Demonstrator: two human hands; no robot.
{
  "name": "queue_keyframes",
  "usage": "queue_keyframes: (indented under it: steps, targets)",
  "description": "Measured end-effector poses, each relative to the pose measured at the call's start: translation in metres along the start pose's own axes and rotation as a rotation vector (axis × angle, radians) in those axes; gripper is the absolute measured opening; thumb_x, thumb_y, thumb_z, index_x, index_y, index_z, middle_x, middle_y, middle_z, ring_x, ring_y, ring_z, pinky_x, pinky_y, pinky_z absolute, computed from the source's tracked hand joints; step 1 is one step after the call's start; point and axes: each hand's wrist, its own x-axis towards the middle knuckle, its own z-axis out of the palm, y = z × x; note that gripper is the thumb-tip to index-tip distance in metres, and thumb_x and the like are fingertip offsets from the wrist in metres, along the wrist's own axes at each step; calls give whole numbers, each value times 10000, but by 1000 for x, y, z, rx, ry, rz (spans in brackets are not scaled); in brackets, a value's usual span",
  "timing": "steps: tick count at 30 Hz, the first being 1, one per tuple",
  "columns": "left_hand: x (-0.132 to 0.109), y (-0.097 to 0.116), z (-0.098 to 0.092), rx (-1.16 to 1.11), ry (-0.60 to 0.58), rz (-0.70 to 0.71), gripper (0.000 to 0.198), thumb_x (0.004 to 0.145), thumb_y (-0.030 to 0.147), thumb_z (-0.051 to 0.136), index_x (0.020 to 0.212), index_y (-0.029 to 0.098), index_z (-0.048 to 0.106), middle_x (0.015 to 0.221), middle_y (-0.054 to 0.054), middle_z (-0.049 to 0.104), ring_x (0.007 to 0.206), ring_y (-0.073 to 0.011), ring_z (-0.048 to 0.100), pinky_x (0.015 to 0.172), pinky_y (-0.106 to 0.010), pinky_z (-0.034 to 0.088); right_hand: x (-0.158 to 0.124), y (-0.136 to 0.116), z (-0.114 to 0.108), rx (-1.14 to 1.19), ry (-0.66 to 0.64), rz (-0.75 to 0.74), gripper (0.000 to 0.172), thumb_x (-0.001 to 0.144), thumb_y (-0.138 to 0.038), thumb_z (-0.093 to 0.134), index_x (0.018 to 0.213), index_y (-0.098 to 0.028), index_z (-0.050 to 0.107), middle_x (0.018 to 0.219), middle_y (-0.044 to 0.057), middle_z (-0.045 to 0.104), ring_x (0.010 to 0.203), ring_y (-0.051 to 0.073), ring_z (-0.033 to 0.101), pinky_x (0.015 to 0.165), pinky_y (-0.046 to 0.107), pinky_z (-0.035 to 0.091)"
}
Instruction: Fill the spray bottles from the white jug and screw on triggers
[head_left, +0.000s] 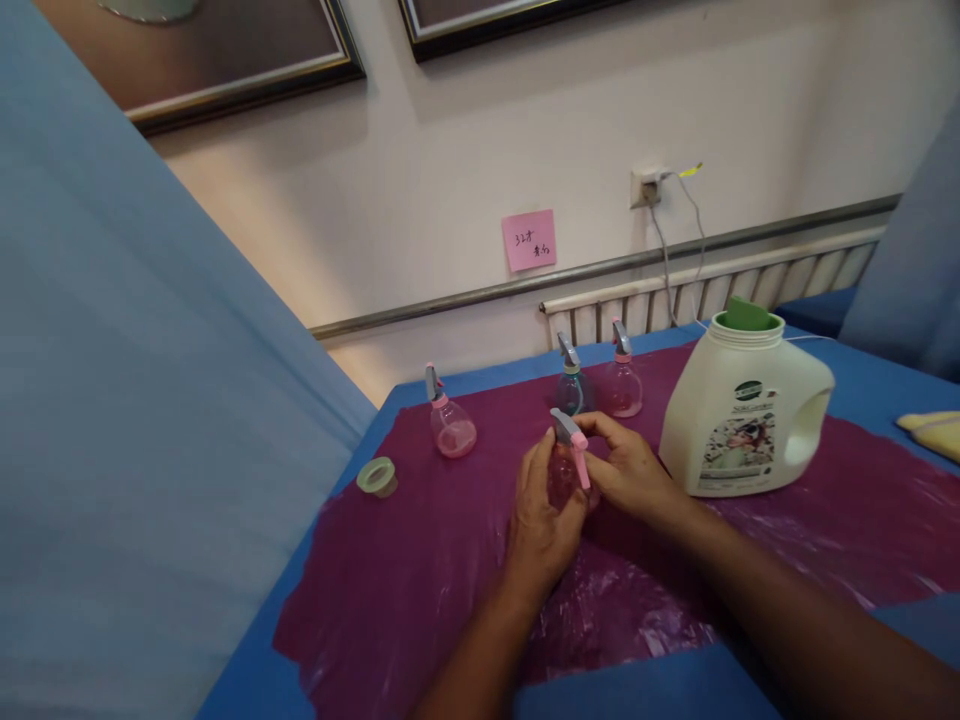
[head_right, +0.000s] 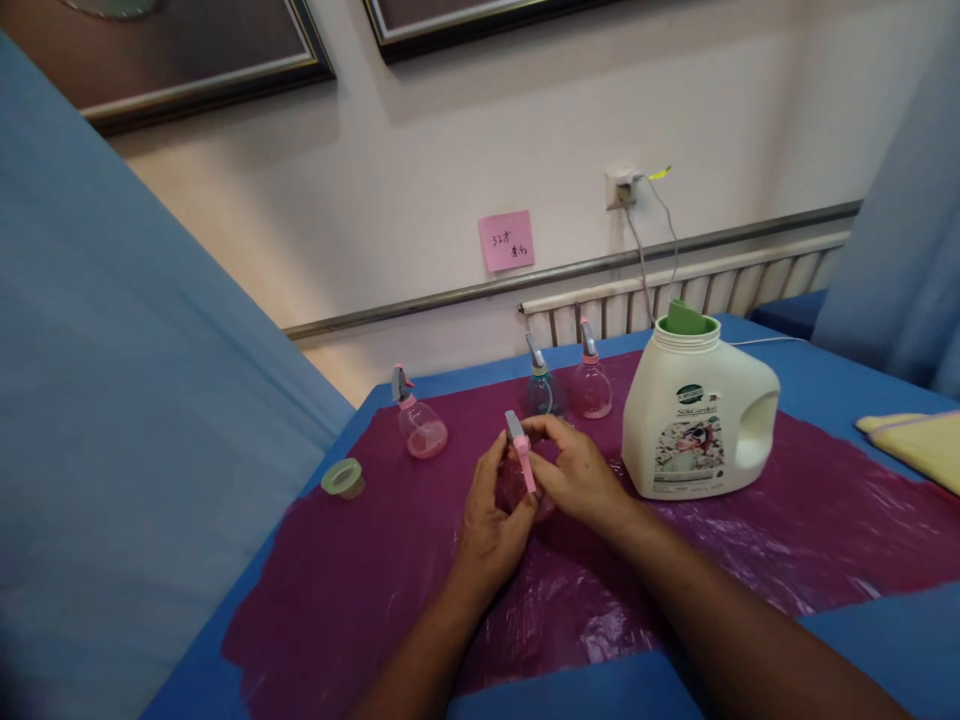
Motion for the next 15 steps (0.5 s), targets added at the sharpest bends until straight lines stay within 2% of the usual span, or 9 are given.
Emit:
queue_keyframes:
  steps: [7,9,11,13,15]
  targets:
    - [2,-2,0,13,22,11,803,951,143,740,1691,357,513,1632,-89,627,1517,-293,614,1288,-506,504,2,3,13,19,101,45,309,863,-415,871,1110,-255,776,1106,53,841,1033,268,784,991,445,634]
    - [3,-1,0,15,25,-1,787,960,155,745,1683,368,520,1617,-84,637,1496,-291,629,1278,-506,510,1,5,14,45,106,30,408,858,-413,889,1210,-258,753,1186,71,841,1109,279,792,1043,463,633]
    - [4,1,1,16,20,0,746,995,197,748,1681,382,521,1612,-79,641,1488,-286,634,1275,-501,510,-1,8,15,89,93,10,540,903,-407,864,1396,-269,691,1323,99,824,1242,287,781,1139,492,607]
    - [4,0,1,16,17,8,717,1021,236,752,1682,390,520,1608,-77,644,1485,-281,636,1278,-494,508,-4,11,14,138,39,1,639,988,-414,796,1577,-290,582,1469,122,778,1379,284,740,1219,510,571]
    - [3,-1,2,14,17,11,735,1019,244,764,1692,392,508,1612,-77,641,1485,-278,637,1280,-490,508,-7,13,13,172,-33,-4,660,1051,-425,732,1663,-305,515,1584,130,717,1474,278,690,1262,507,549]
